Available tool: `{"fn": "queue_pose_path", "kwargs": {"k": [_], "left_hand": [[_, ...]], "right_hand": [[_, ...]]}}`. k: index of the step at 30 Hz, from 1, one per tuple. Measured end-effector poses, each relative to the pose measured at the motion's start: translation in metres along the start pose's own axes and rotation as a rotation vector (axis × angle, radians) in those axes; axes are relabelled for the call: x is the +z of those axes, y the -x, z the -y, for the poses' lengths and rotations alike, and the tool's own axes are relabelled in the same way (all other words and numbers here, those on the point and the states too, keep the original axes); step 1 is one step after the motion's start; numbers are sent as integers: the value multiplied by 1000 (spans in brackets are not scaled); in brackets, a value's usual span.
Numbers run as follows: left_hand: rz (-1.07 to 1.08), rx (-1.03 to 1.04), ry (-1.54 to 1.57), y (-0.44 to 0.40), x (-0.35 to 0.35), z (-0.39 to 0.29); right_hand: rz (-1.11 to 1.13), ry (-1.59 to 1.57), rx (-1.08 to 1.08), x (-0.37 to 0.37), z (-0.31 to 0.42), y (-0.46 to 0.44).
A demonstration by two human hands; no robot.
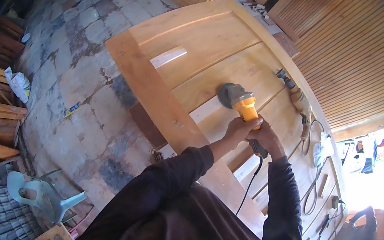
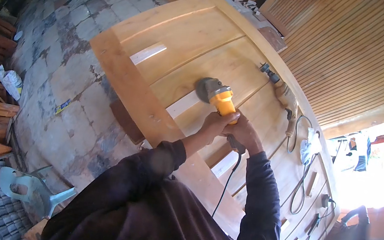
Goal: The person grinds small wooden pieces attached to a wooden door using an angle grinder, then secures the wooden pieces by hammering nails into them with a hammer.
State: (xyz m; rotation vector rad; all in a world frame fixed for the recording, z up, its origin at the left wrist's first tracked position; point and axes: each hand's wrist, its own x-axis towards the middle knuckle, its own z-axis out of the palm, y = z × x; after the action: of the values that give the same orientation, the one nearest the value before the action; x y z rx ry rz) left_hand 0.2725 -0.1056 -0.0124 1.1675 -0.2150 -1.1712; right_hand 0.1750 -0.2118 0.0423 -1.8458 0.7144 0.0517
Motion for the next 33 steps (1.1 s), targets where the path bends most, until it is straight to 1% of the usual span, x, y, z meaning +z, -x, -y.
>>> {"fn": "queue_pose_path", "kwargs": {"k": [4,7,10,13,16,19,22,25,29,33], "left_hand": [[-16,31,56,1,3,6],[-53,75,-8,13,6,-4],[3,23,52,-1,4,-1],[-34,11,45,6,3,-2],[9,85,-2,1,-1,1],[51,5,38,-9,-2,-1],[-3,30,27,5,-1,-7],[-38,58,5,11,-1,-11],[-21,26,37,-11,-5,6],[-70,79,19,9,-2,-12]], "right_hand": [[23,-25,-29,-1,-3,0],[57,0,-55,-4,-2,-1],[-5,-15,7,-3,11,2],[28,8,0,-1,4,0],[23,3,-29,-3,1,-3],[10,-73,31,-3,10,-4],[25,40,3,-1,8,-4],[45,-5,14,-1,15,-2],[23,0,3,-2,9,-8],[48,21,-21,2,23,-3]]}}
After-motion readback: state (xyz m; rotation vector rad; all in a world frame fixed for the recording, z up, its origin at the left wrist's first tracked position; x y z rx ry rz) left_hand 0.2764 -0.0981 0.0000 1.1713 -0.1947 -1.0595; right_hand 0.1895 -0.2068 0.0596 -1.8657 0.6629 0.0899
